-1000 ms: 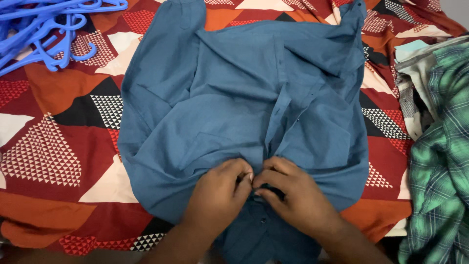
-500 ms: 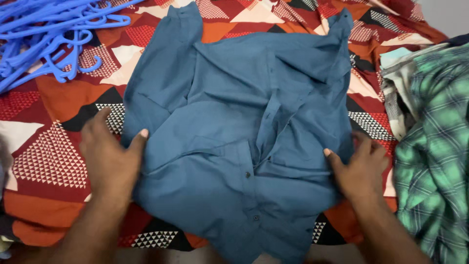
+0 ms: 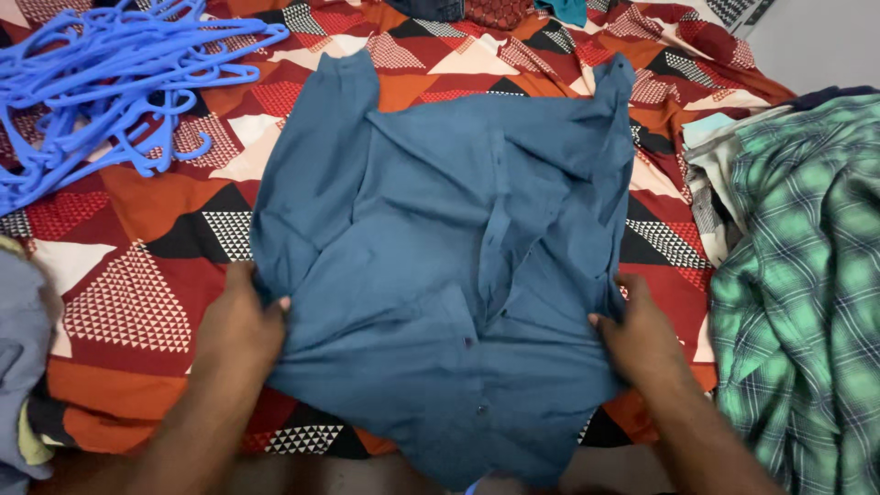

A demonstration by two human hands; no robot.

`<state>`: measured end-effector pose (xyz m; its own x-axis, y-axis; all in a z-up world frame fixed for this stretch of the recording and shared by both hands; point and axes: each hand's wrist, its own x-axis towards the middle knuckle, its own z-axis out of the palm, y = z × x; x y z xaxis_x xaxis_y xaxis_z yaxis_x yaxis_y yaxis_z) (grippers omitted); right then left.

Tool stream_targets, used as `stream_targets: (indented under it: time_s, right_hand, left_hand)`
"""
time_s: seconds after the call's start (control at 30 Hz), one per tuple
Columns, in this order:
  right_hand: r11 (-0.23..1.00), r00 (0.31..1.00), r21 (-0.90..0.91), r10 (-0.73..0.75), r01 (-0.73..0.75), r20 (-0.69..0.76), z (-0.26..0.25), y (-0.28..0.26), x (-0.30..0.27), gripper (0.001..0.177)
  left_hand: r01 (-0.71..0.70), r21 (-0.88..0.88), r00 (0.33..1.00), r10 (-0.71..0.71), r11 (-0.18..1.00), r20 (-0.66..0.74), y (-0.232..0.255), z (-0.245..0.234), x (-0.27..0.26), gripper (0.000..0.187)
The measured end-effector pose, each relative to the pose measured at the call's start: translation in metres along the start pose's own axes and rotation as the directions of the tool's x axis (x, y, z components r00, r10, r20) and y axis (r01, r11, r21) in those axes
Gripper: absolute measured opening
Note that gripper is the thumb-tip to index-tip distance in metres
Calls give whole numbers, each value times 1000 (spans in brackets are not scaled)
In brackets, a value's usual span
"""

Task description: The person buttons a blue long-sleeved shirt laid on a bed, starting from the bottom and working upward, then places the shirt on a blue hanger.

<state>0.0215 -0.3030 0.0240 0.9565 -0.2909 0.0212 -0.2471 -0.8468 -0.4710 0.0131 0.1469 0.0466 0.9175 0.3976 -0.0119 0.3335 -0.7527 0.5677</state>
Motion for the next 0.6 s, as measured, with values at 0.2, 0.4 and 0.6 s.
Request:
stream_targets:
  time_s: [0.2, 0.4, 0.6]
  right_hand:
    - [925, 878, -278, -346, 259, -331, -19, -36, -28, 85]
    - [905, 929, 211, -351, 368, -116, 2, -94, -36, 66]
    - [953, 980, 241, -197, 185, 23, 27, -110, -25, 66]
  left_hand:
    - [-166, 107, 975, 179, 980, -130, 14, -25, -26, 67]
    - [-645, 63, 719, 633, 761, -286, 64, 4, -31, 36]
    - [-345, 69, 902, 311, 936, 301, 124, 54, -30, 79]
